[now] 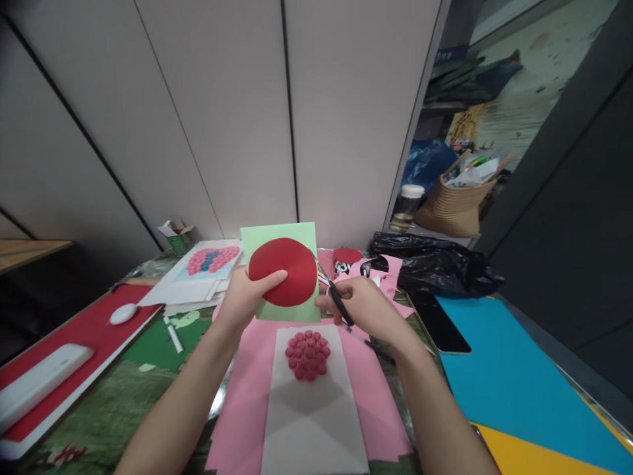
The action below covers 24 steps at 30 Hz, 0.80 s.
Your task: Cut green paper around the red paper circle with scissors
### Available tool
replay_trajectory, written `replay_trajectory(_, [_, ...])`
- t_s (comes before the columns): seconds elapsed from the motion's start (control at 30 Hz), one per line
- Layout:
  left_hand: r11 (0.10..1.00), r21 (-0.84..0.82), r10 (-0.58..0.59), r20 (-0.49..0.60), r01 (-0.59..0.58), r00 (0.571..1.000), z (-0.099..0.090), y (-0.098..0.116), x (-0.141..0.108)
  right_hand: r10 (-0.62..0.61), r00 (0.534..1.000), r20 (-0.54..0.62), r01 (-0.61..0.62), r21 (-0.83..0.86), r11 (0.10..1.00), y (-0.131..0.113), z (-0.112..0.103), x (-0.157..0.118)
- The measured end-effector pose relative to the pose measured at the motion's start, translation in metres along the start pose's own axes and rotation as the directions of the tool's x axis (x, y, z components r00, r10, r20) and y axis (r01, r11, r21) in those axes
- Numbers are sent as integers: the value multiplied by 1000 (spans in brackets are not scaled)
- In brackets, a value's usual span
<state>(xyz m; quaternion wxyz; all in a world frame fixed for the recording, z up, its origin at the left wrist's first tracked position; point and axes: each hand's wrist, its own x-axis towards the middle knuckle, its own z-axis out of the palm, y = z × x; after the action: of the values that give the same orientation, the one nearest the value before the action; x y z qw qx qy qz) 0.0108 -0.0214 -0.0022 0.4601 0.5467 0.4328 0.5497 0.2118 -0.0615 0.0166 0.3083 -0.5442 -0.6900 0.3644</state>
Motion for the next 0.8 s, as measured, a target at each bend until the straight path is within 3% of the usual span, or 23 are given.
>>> replay_trajectory(0.8, [999,43,-4,43,3,999,-7,1,3,-59,996,73,58,18,998,4,-4,-2])
